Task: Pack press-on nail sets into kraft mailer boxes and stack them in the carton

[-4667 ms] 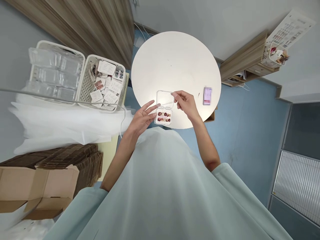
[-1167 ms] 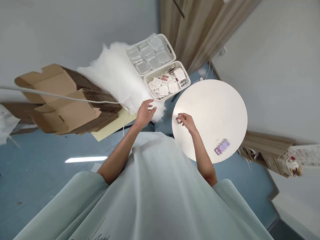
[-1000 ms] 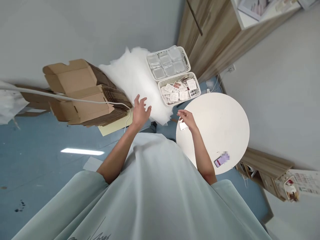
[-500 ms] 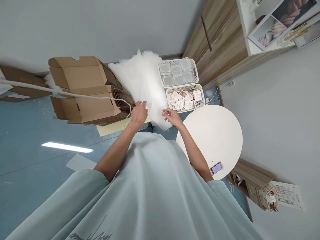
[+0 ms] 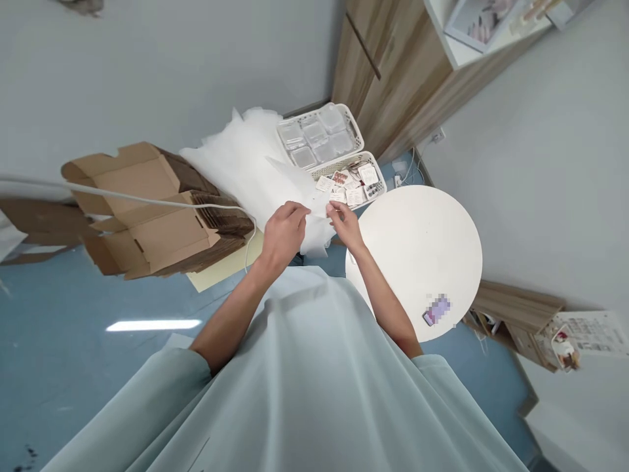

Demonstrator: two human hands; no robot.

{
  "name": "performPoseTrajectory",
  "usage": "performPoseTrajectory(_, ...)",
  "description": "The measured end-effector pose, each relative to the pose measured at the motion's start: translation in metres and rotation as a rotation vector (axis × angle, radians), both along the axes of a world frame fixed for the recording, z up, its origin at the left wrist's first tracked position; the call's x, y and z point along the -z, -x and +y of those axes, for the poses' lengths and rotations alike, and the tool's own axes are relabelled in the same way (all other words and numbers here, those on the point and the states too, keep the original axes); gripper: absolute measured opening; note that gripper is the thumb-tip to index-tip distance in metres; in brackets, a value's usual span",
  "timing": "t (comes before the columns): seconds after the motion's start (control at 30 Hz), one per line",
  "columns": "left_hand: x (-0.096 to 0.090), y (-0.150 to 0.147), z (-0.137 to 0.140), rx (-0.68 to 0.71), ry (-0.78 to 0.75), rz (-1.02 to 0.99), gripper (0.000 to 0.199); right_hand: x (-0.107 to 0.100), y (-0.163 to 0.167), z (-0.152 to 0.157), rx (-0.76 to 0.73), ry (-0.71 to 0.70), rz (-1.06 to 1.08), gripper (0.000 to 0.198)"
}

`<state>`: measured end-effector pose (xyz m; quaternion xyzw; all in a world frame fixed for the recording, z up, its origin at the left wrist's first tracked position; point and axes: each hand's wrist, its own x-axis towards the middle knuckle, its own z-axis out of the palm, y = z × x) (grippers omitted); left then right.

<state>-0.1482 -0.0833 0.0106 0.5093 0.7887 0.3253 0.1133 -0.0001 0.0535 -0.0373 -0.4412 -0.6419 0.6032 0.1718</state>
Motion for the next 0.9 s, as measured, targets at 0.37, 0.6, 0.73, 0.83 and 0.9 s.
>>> performPoseTrajectory(0.37, -0.019, -0.100, 0.053, 0.595, -0.134, -0.091, 0.029, -0.048, -0.145, -0.016, 0.397, 0.039, 0.155, 0.086)
performPoseTrajectory(0.6, -0.025, -0.189, 0.079, 1.035, 0.013, -0.217, 0.024, -0.049, -0.236, -0.048, 0.669, 0.083, 0.115, 0.045)
performPoseTrajectory(0.73, -0.024, -0.233, 0.078, 1.226, 0.003, -0.190, 0.025, -0.042, -0.273, -0.066, 0.895, 0.043, 0.124, 0.037)
performPoseTrajectory(0.83, -0.024, -0.255, 0.070, 1.266, -0.002, -0.217, 0.023, -0.037, -0.295, -0.079, 1.044, -0.019, 0.165, 0.040)
performPoseTrajectory(0.9, -0.024, -0.266, 0.064, 1.224, 0.017, -0.297, 0.022, -0.035, -0.308, -0.087, 1.111, -0.043, 0.189, 0.042)
